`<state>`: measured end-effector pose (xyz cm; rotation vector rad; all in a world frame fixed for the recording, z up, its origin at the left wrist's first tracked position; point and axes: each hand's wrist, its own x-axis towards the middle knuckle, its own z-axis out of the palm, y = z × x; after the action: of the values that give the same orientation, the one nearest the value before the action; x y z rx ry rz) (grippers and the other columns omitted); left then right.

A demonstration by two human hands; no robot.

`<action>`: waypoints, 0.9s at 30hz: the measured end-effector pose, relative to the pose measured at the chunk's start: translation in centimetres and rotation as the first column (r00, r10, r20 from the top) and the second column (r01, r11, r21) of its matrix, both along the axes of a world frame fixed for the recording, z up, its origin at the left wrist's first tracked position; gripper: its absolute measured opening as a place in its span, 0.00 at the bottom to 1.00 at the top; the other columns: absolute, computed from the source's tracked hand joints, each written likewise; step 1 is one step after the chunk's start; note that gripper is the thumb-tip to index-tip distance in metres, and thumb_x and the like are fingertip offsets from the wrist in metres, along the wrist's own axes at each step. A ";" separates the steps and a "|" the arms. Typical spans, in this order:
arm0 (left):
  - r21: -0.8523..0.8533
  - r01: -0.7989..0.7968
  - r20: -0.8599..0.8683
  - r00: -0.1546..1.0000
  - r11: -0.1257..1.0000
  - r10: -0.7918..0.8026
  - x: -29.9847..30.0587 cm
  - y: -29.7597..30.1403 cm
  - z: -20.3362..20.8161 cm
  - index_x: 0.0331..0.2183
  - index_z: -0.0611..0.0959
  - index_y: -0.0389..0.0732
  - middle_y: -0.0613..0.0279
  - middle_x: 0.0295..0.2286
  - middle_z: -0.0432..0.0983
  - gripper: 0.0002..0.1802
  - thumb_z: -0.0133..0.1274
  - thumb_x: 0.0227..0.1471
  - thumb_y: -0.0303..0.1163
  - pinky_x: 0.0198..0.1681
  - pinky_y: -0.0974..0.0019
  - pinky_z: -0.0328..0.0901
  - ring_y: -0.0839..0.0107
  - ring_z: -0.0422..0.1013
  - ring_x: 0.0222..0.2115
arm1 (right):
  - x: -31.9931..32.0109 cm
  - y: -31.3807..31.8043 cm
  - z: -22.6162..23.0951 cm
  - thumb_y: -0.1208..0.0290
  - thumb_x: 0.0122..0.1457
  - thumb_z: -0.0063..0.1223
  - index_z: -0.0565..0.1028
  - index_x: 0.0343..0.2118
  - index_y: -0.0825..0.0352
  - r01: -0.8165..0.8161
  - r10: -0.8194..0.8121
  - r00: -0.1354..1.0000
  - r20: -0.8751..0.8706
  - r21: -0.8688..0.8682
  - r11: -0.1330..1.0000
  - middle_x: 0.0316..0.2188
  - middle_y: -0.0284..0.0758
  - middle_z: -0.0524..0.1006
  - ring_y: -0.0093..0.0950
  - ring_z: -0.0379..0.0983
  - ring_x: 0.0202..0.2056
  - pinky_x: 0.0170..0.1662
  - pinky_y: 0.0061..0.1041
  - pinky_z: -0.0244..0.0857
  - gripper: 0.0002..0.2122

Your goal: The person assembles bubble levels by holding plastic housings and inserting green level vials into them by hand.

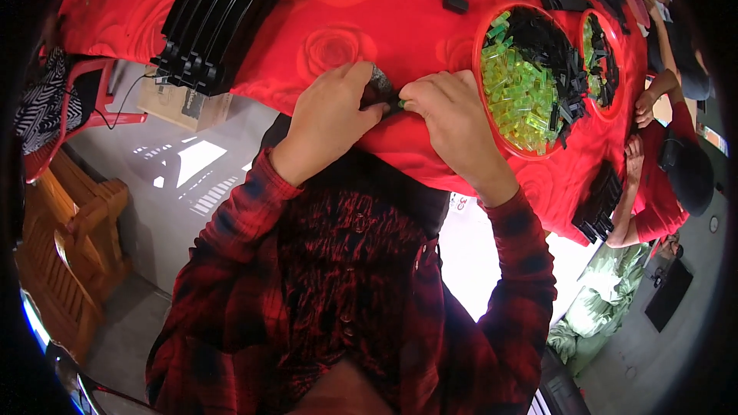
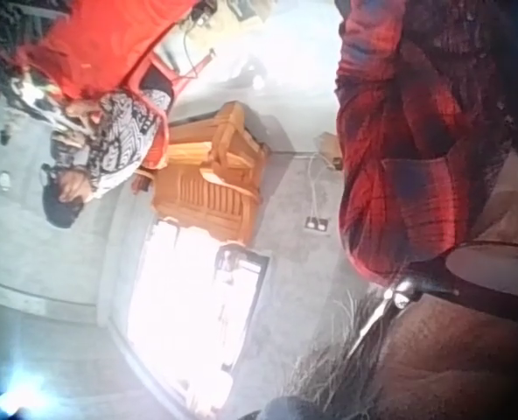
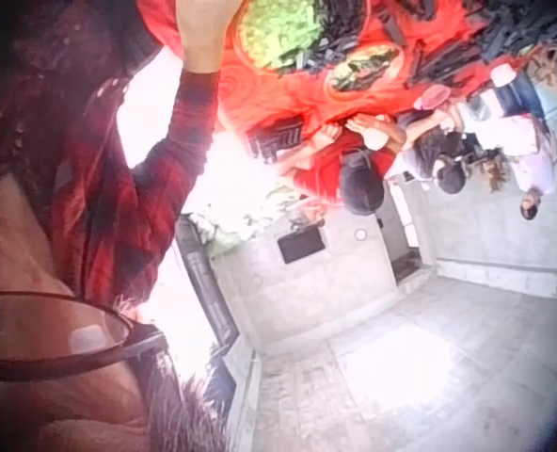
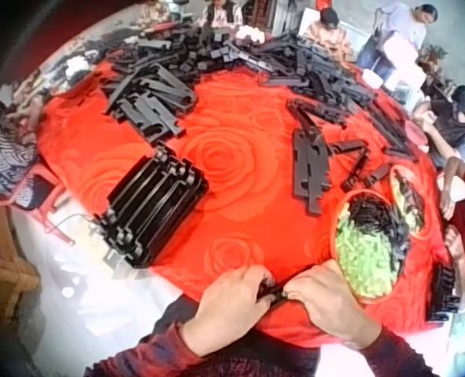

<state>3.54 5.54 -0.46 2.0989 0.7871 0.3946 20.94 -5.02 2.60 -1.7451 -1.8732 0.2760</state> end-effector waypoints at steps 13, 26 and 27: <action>-0.016 -0.001 -0.035 0.999 1.000 0.000 0.0 -0.1 0.2 0.35 0.77 0.37 0.53 0.32 0.77 0.15 0.64 0.46 0.31 0.39 0.52 0.68 0.51 0.74 0.38 | 0.6 0.4 1.1 0.81 0.51 0.56 0.75 0.36 0.67 -0.145 0.150 0.987 0.050 -0.095 0.985 0.33 0.35 0.75 0.34 0.70 0.37 0.44 0.32 0.58 0.08; -0.011 0.003 -0.058 0.998 1.000 -0.004 0.0 0.0 0.3 0.35 0.76 0.37 0.52 0.31 0.76 0.16 0.64 0.46 0.31 0.38 0.51 0.68 0.49 0.73 0.37 | 1.1 1.6 2.1 0.82 0.49 0.52 0.75 0.34 0.66 -0.268 0.286 0.955 0.080 -0.181 0.946 0.30 0.34 0.72 0.32 0.69 0.33 0.44 0.31 0.57 0.08; -0.012 0.003 -0.058 0.998 1.000 -0.004 0.0 0.0 0.3 0.35 0.76 0.37 0.52 0.31 0.76 0.16 0.64 0.46 0.31 0.38 0.51 0.68 0.49 0.73 0.37 | 1.1 1.6 2.1 0.82 0.49 0.52 0.75 0.34 0.66 -0.269 0.286 0.955 0.079 -0.182 0.946 0.30 0.34 0.72 0.32 0.69 0.33 0.44 0.31 0.57 0.08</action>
<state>3.56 5.53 -0.12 2.1083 0.8178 0.3273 22.05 -3.41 4.74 -1.6250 -2.2329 0.4720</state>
